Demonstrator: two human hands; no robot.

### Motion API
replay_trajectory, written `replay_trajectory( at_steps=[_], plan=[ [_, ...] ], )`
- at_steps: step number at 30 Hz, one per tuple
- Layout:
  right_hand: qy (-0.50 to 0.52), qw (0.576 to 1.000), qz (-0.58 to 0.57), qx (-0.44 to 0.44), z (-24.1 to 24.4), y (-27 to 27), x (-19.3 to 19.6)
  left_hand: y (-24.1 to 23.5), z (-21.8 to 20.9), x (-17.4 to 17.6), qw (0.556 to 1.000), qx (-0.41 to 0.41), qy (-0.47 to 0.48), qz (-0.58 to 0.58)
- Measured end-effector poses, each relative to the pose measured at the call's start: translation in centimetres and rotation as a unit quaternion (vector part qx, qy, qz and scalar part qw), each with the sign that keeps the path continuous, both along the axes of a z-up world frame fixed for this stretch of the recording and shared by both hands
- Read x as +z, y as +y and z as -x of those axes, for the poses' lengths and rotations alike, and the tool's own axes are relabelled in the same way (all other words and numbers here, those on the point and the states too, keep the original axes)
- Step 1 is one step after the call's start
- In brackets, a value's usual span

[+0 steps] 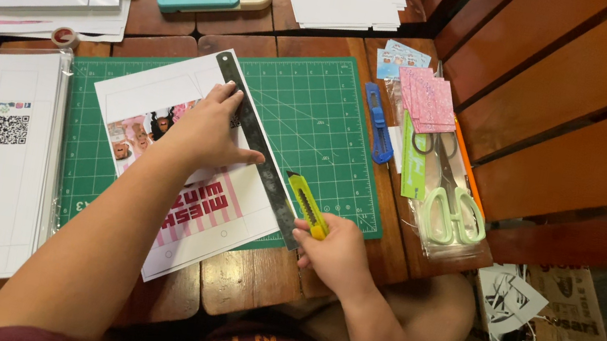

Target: The person uses a metal ruler and a yellow utility knife to cut printed paper sheets on a green cutting mat. They repeatedly align the ruler, score the paper, and trim edges to separate sections of the sheet.

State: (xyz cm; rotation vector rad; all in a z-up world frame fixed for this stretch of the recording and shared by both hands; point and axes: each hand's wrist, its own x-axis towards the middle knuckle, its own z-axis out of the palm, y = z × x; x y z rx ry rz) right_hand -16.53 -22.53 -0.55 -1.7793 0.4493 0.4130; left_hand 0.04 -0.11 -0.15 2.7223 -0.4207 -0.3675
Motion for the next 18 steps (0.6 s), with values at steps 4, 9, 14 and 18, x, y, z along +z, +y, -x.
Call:
replay_trajectory(
  at_steps=[4,9,14,18],
  plan=[
    [0.024,1.000,-0.016,-0.010,-0.2,0.0,0.0,-0.1,0.0,0.0,1.000,0.003,0.001,0.000],
    [0.029,0.999,-0.020,-0.004,-0.3,-0.1,-0.4,0.1,-0.2,-0.6,1.000,0.002,0.000,0.002],
    [0.037,0.999,-0.018,-0.016,-0.4,0.1,0.4,0.0,-0.2,-0.4,1.000,0.002,0.004,-0.001],
    [0.036,0.999,-0.026,-0.021,-0.4,0.1,-0.3,-0.1,0.0,-0.1,1.000,0.003,0.005,-0.005]
  ],
)
